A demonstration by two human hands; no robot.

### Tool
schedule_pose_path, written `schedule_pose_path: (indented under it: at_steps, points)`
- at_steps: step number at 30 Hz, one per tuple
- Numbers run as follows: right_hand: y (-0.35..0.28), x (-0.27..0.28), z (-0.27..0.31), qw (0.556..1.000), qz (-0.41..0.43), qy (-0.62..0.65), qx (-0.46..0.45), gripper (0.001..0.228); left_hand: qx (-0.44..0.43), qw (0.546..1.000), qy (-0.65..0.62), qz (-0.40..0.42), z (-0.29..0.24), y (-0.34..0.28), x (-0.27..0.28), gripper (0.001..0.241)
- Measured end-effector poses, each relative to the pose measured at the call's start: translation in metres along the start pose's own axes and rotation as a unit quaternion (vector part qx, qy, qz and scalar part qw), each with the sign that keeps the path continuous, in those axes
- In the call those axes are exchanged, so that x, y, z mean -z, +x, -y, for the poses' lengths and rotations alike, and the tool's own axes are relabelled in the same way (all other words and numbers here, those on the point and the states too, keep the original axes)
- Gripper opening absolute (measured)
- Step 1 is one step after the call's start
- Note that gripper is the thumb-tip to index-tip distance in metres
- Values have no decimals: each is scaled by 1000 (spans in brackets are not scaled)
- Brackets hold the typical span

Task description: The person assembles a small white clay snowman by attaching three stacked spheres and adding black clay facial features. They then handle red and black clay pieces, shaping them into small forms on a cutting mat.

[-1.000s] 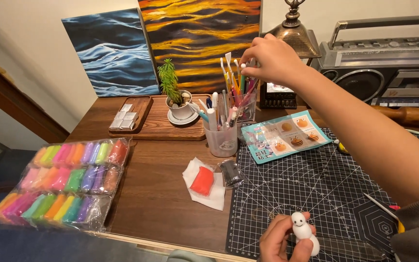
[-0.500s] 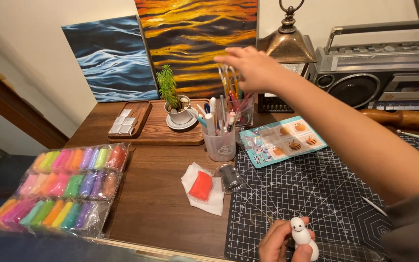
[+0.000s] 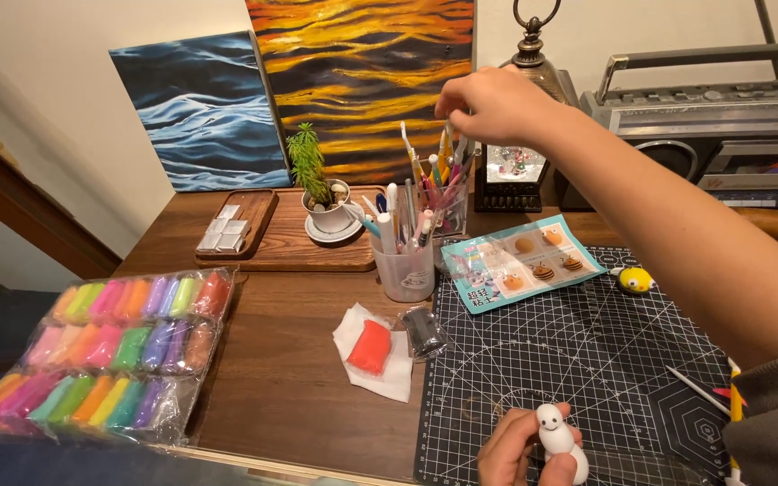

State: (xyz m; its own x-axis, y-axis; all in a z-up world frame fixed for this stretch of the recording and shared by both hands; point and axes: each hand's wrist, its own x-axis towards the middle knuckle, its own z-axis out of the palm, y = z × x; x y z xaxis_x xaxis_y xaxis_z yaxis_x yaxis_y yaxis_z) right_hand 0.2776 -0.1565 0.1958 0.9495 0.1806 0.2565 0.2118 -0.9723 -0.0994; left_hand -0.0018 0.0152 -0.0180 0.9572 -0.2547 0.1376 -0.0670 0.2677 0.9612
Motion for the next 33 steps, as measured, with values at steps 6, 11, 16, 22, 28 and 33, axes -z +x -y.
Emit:
schedule_pose_path:
  at_steps: [6, 11, 16, 22, 28, 33]
  points:
    - [-7, 8, -3, 997, -54, 46, 16, 38, -36, 999, 1, 4, 0, 2, 0, 38]
    - [-15, 18, -1, 998, -43, 45, -19, 35, -15, 1000, 0, -11, 3, 0, -1, 37]
    - [-26, 31, 35, 973, 157, 83, -150, 51, -26, 1000, -17, 5, 6, 1, 0, 37]
    - [-10, 17, 30, 914, 145, 348, -153, 51, 0, 1000, -17, -14, 8, 0, -2, 36]
    - [-16, 22, 19, 904, 74, 397, -144, 48, -14, 999, -32, -26, 8, -1, -4, 35]
    - [-24, 20, 8, 887, 73, 437, -128, 48, -18, 999, -41, -13, 7, -1, -4, 36]
